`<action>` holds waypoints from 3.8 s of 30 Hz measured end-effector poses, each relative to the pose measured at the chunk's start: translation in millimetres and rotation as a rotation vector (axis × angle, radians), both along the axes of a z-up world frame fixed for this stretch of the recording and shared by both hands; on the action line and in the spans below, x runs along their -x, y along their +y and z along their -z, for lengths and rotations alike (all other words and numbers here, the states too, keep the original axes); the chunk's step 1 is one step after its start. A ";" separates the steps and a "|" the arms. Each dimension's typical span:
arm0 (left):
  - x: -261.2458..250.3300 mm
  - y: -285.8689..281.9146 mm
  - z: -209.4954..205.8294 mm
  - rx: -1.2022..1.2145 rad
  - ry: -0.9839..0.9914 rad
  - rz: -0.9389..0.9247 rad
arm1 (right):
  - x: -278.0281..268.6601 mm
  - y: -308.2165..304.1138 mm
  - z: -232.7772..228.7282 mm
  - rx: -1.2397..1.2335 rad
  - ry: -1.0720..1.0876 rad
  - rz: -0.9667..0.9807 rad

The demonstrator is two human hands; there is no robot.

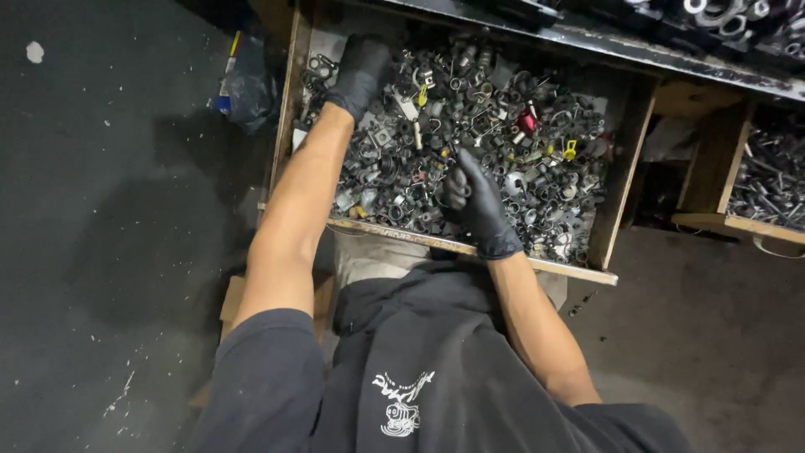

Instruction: The person repeatedly sifts through a drawer full of mixed metal hardware, picking up individual pieces, briefly inspecting them, and placing them into trays on the workbench. The process continues throughout the clip with no visible final state.

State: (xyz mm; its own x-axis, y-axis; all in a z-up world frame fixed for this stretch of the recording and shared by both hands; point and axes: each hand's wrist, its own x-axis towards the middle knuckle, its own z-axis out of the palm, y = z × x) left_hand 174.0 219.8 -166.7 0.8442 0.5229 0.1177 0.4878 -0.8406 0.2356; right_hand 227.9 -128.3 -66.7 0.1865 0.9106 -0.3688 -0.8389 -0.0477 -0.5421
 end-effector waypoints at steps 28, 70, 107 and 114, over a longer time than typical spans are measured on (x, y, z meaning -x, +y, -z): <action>63.5 -222.4 -177.6 0.522 -0.341 -0.001 | 5.6 41.5 25.9 0.038 0.248 0.136; 16.8 -63.7 -18.0 0.432 -0.542 -0.265 | -4.8 45.6 9.8 -0.023 0.193 0.198; 62.1 -195.9 -127.6 0.692 -0.415 -0.365 | -5.0 47.7 11.4 -0.037 0.161 0.135; 35.5 -186.8 -131.0 0.400 -0.649 -0.155 | -6.3 47.1 16.9 0.017 0.168 0.237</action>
State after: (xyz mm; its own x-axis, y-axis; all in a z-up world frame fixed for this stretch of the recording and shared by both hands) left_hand 138.5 33.0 -35.8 0.5851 0.7360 0.3405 0.2535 -0.5648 0.7853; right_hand 234.2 -81.1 -83.7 0.3283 0.8424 -0.4273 -0.9057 0.1522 -0.3957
